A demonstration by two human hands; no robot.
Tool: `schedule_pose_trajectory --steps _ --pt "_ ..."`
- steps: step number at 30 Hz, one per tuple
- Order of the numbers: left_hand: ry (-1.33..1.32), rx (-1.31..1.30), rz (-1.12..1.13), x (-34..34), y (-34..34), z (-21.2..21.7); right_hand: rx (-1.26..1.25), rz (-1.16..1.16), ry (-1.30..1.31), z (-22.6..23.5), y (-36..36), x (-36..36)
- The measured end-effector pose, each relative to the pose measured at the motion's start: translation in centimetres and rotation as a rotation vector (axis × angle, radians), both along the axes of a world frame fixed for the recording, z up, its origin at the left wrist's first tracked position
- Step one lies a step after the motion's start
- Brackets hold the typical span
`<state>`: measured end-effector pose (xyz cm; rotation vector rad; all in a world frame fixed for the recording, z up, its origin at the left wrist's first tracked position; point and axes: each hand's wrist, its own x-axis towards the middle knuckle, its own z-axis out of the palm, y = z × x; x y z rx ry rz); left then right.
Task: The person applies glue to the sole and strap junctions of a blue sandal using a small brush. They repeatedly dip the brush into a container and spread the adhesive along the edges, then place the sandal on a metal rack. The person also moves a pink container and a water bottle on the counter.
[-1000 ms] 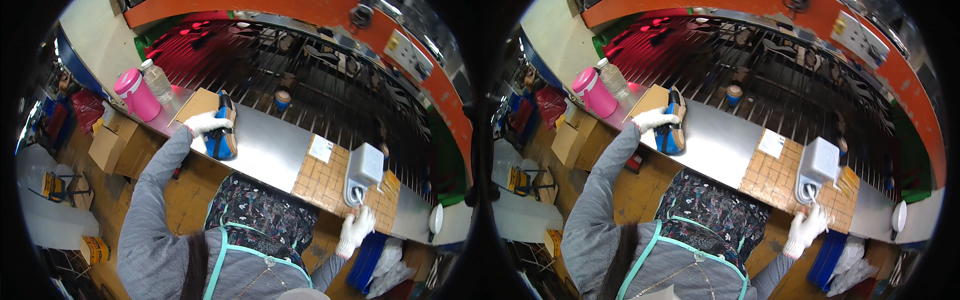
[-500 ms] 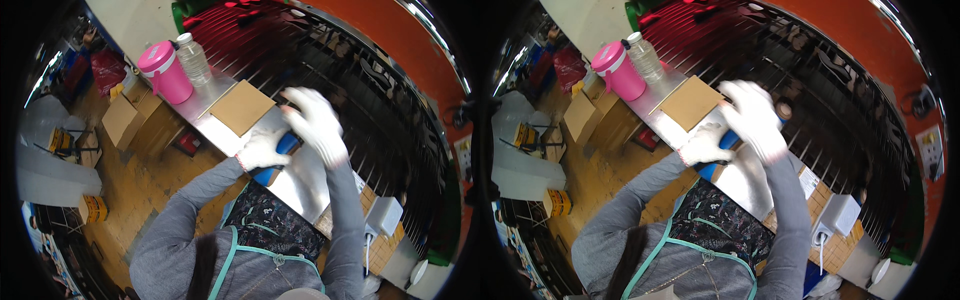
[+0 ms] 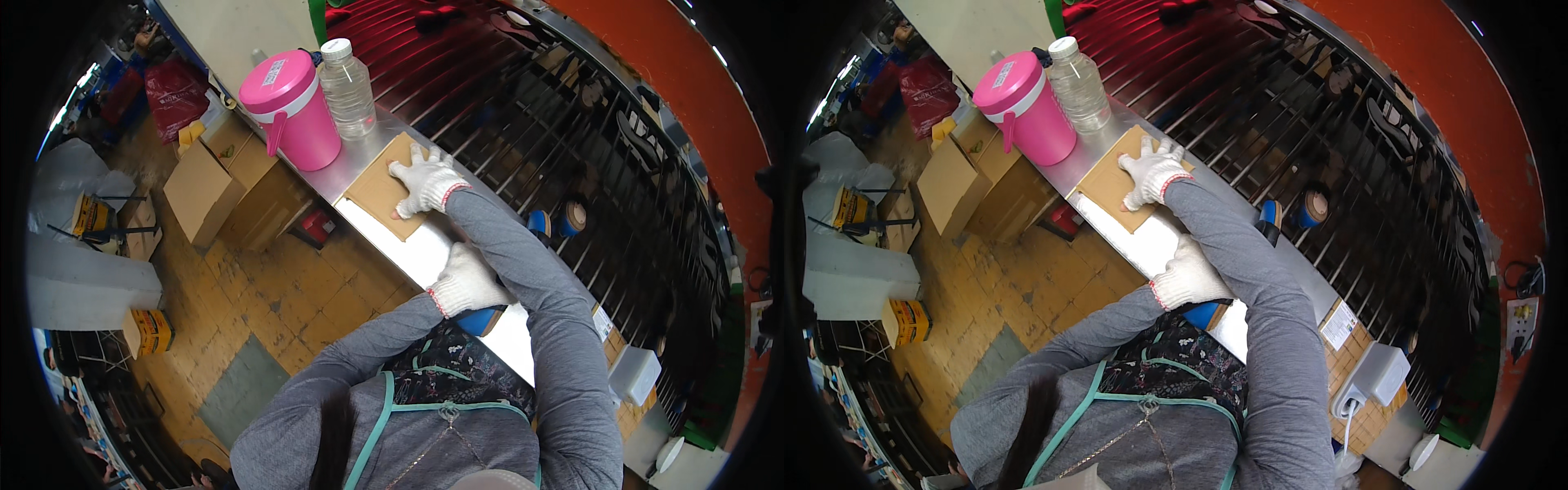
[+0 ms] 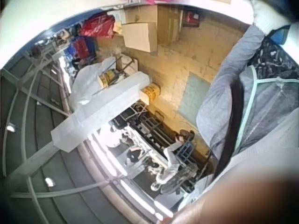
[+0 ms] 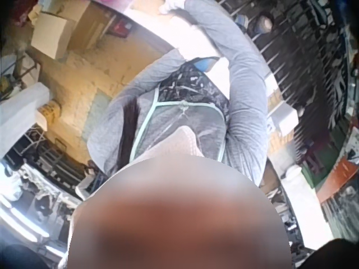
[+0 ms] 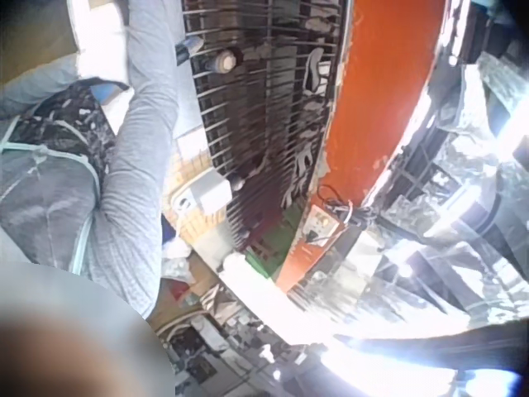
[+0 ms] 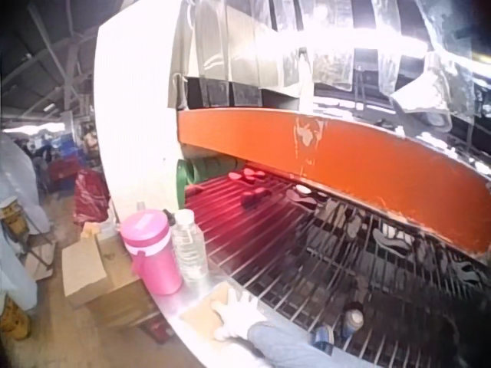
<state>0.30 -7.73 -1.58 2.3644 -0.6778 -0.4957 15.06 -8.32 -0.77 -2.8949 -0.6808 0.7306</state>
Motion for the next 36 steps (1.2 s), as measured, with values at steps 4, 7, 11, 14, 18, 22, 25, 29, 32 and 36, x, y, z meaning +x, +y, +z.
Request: schedule_pose_trajectory --steps 4,7,11,14,18,22,25,29,32,36 --pt "0.011 -0.008 -0.001 0.4 -0.4 0.1 0.130 -0.007 -0.093 1.9 0.9 -0.8" --pt "0.096 -0.094 -0.017 0.9 -0.6 0.2 0.346 0.006 -0.315 4.4 -1.9 -4.3" --pt "0.283 -0.272 0.055 0.7 -0.4 0.2 0.785 -0.060 -0.856 8.1 -12.2 -15.8" --pt "0.753 -0.681 0.137 -0.3 0.6 -0.7 0.985 -0.547 -0.970 8.5 -19.6 -29.1" --pt "1.447 -1.208 0.061 -3.0 -0.2 -3.5 0.362 -1.212 -0.987 4.5 -25.9 -42.9" --pt "1.794 -1.460 -0.300 -5.8 -4.0 -4.5 -0.348 -1.376 -0.741 -0.6 -29.8 -51.0" --pt "1.633 -1.604 -0.265 -6.3 -6.8 -2.5 -0.534 -1.427 -0.673 -2.5 -32.5 -54.3" --pt "1.506 -1.746 -0.221 -4.9 -9.1 0.1 -0.504 -1.483 -0.652 -4.2 -35.0 -56.7" --pt "1.507 -1.906 -0.349 -5.1 -9.9 -0.3 -0.426 -1.579 -0.600 -5.1 -35.5 -57.5" --pt "1.153 -1.824 -0.175 -7.6 -10.1 -1.8 -0.412 -1.521 -0.807 -5.4 -35.1 -58.8"
